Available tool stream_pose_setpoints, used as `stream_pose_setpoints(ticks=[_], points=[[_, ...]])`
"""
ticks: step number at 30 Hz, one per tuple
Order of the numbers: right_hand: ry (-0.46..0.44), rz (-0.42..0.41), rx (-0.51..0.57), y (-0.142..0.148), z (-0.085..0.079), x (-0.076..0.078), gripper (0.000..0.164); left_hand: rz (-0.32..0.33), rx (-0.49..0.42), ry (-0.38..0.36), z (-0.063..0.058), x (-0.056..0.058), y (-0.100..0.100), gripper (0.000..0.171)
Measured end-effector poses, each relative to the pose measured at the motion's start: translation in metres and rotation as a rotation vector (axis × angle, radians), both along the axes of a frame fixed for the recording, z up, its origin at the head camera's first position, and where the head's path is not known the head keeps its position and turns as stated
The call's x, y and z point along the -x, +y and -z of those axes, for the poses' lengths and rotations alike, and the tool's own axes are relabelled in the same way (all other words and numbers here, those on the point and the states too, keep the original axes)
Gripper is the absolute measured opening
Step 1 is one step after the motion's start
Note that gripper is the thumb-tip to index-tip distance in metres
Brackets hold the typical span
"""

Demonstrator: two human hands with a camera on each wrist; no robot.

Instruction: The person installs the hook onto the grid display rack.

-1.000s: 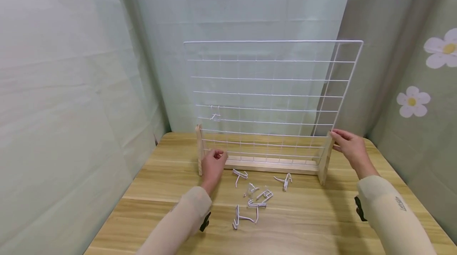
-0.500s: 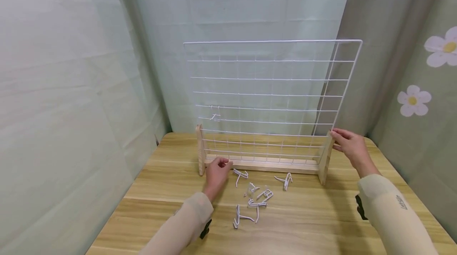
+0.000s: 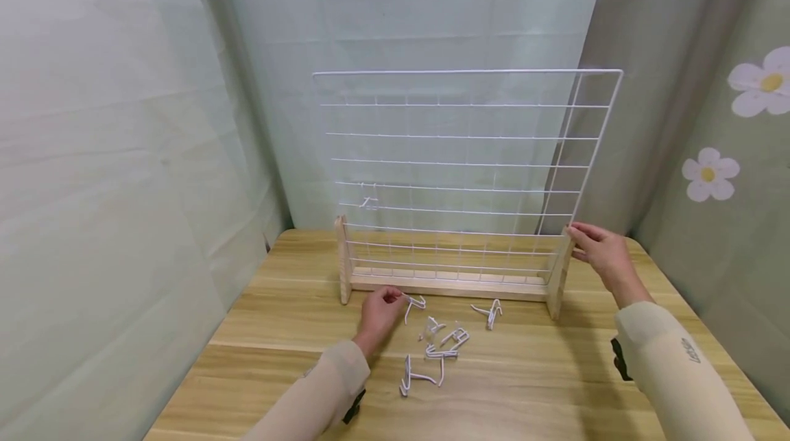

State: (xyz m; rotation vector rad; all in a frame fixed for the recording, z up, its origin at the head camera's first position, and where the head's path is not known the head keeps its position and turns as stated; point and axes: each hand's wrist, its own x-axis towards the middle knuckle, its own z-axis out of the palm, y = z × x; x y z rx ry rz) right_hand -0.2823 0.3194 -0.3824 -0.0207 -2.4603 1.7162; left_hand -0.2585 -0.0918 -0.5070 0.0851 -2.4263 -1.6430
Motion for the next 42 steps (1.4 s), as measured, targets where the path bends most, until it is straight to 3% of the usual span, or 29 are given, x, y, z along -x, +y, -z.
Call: stream_pose_setpoints(ticks=[11,19,33,42], points=[[0.001,-0.007,-0.002,0.0,0.002,0.001,0.061,0.0,0.031,0.022,0.011,-0.004,0.003,0.011],[0.003,-0.004,-0.002,0.002,0.003,-0.001,0.064,0.007,0.034,-0.026,0.018,0.0,0.005,0.014],[-0.019,0.008,-0.004,-0.002,0.002,0.0,0.066,-0.021,0.104,-0.013,0.017,-0.001,0.008,0.012],[-0.018,0.007,-0.008,-0.001,0.004,0.0,0.065,-0.035,0.197,0.013,0.015,-0.003,0.012,0.011]])
